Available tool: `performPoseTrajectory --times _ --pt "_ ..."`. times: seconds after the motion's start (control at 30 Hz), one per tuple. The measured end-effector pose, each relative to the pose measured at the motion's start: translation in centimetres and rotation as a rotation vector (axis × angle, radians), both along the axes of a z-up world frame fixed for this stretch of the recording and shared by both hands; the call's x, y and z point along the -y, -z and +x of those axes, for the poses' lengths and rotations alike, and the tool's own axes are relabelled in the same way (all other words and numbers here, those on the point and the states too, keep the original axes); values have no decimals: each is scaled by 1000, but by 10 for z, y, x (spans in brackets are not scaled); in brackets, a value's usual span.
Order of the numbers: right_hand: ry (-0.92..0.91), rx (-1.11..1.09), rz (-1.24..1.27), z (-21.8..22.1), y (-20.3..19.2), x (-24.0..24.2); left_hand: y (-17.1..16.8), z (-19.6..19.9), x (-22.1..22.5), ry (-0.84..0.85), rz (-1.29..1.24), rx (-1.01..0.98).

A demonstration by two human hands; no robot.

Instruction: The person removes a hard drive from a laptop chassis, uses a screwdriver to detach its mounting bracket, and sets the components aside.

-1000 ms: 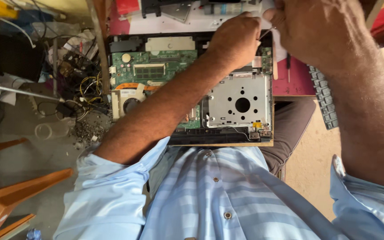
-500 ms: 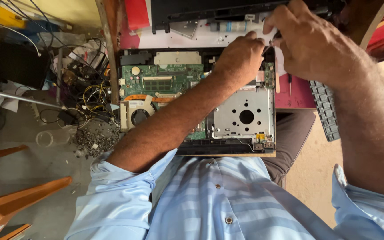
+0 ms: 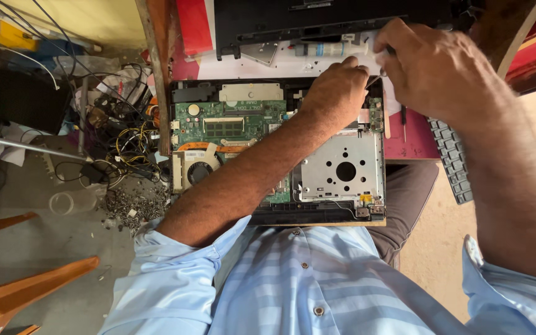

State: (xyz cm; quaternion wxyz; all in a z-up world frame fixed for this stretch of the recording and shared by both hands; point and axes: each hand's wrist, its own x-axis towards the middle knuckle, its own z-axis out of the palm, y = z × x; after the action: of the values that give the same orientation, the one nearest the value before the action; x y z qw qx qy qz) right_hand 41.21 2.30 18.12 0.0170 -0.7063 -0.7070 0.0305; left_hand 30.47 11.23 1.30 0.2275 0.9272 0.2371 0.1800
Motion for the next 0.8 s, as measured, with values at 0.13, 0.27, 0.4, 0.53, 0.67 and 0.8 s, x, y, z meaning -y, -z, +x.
performPoseTrajectory --times 0.13,0.27,0.4,0.53,0.67,0.8 --pt "-97 -126 65 -2 -3 5 0 0 -1 4 -25 -64" --pt "51 78 29 -2 0 3 1 1 1 -19 11 -5" --pt "-91 -111 46 5 0 4 0 -1 -2 -8 19 4" --pt "-66 16 122 1 3 4 1 3 -1 -1 23 -59" --pt "-240 -211 199 3 -4 7 -2 0 1 -24 17 -24" --pt "-89 3 202 2 -4 6 -5 1 -3 -16 42 -54"
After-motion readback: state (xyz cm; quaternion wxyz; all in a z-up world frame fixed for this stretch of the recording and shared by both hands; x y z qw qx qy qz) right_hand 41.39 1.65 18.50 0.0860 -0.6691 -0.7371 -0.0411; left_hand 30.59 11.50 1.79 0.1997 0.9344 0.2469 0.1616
